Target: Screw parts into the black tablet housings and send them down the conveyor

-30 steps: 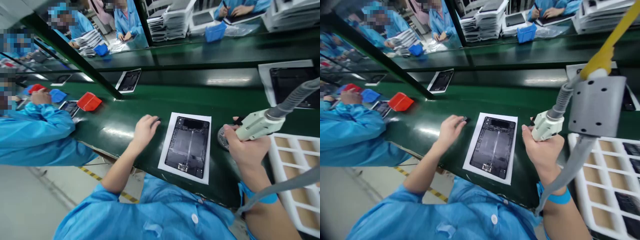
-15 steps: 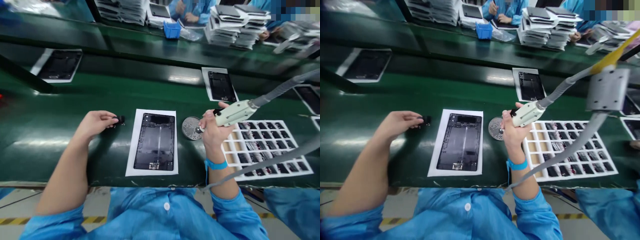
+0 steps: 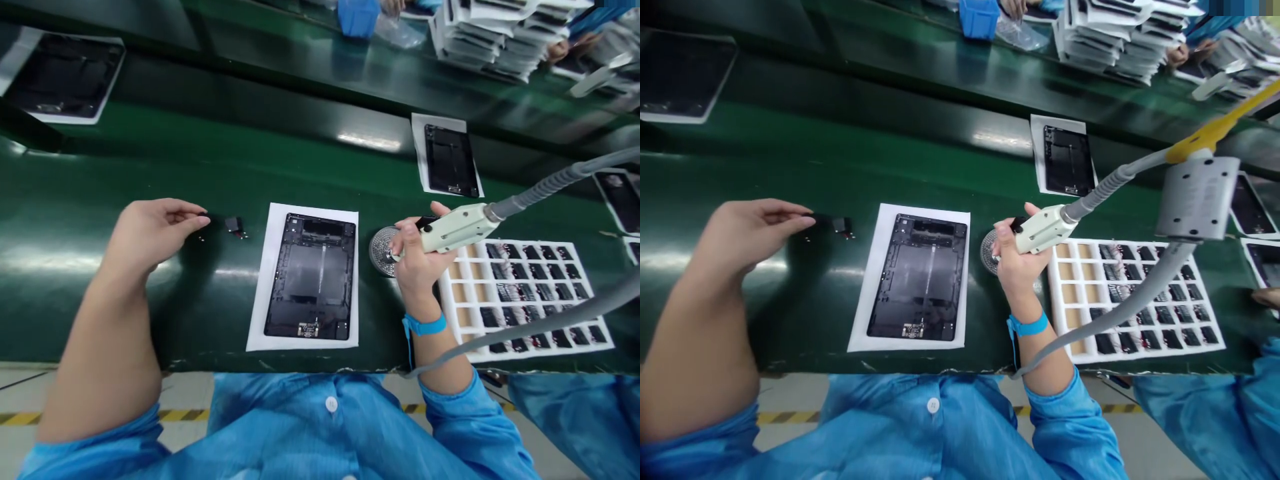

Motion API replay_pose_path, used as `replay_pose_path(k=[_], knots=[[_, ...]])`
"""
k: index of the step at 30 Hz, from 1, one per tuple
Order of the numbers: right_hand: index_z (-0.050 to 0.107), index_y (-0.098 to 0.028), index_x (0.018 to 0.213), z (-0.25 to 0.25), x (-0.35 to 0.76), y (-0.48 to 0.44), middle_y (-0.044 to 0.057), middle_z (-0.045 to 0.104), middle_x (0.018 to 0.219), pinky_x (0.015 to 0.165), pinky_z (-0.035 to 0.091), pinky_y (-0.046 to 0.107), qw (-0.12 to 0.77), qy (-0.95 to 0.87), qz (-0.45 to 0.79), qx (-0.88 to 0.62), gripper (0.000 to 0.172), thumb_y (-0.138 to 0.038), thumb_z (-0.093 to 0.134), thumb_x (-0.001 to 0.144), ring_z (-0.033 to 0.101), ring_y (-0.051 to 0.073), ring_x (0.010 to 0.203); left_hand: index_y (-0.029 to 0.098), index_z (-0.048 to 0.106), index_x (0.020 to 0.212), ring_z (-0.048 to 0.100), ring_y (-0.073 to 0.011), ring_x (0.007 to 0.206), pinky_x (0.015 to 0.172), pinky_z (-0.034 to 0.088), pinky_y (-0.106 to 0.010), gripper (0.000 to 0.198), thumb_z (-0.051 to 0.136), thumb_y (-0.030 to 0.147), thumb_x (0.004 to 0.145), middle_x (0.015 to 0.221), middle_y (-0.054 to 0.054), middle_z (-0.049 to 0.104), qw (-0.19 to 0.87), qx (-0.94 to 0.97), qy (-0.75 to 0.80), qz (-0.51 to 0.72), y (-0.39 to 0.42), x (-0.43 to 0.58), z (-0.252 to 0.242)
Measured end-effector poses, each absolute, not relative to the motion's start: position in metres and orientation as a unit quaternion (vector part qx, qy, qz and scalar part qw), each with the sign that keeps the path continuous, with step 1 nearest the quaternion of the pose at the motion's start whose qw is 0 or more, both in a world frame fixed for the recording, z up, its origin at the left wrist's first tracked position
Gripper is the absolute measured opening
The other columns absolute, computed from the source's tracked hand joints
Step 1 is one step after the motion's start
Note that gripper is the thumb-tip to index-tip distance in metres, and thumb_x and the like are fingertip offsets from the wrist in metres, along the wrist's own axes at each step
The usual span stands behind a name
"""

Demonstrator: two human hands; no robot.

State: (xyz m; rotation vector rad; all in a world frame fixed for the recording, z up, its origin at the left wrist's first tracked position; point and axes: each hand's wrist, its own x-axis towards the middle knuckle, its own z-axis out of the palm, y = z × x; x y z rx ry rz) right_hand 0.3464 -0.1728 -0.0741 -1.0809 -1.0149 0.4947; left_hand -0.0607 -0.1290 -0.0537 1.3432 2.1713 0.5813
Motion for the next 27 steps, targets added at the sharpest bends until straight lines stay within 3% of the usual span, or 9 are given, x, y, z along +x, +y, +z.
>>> replay_pose_path(k=[4,10,16,23,27], knots=[[0.066,-0.026,0.125,-0.076,0.347,-0.172,-0.006,0.075,0.083,0.046,0.052,0.026,0.71,-0.455,0.23,-0.485,0.049,-0.05,0.091,0.09,0.053,0.006,0.045,0.029,0.089,0.089,0.07,-0.0233,0.082,0.069,0.048,-0.028,0.021,0.09,0.035,0.069,0.079,0.002,0.08,0.222,0.483,0.828,0.181,-0.125,-0.071,-0.059],[0.066,-0.027,0.128,-0.079,0.347,-0.171,-0.006,0.075,0.084,0.046,0.052,0.026,0.705,-0.457,0.239,-0.486,0.051,-0.048,0.092,0.09,0.054,0.006,0.045,0.027,0.088,0.099,0.073,-0.0245,0.088,0.08,0.053,-0.033,0.028,0.091,0.039,0.074,0.092,0.0,0.081,0.177,0.562,0.798,0.125,-0.12,-0.081,-0.069],[0.068,-0.028,0.124,-0.077,0.345,-0.172,-0.007,0.076,0.084,0.047,0.053,0.026,0.705,-0.46,0.238,-0.485,0.046,-0.048,0.092,0.09,0.055,0.006,0.045,0.026,0.083,0.093,0.073,-0.0221,0.085,0.086,0.059,-0.032,0.026,0.092,0.033,0.07,0.087,0.002,0.08,0.234,0.508,0.82,0.125,-0.122,-0.076,-0.061],[0.068,-0.027,0.125,-0.076,0.344,-0.173,-0.007,0.076,0.083,0.048,0.053,0.026,0.701,-0.459,0.242,-0.489,0.048,-0.048,0.092,0.089,0.055,0.006,0.045,0.026,0.081,0.092,0.073,-0.0222,0.086,0.082,0.056,-0.031,0.02,0.084,0.038,0.076,0.087,0.002,0.08,0.236,0.547,0.801,0.061,-0.12,-0.088,-0.063],[0.068,-0.027,0.127,-0.078,0.344,-0.172,-0.007,0.076,0.083,0.046,0.052,0.026,0.708,-0.461,0.238,-0.479,0.05,-0.047,0.093,0.089,0.054,0.006,0.044,0.029,0.083,0.084,0.072,-0.0234,0.084,0.078,0.053,-0.032,0.019,0.086,0.04,0.069,0.082,0.002,0.079,0.241,0.538,0.8,0.11,-0.123,-0.089,-0.063]])
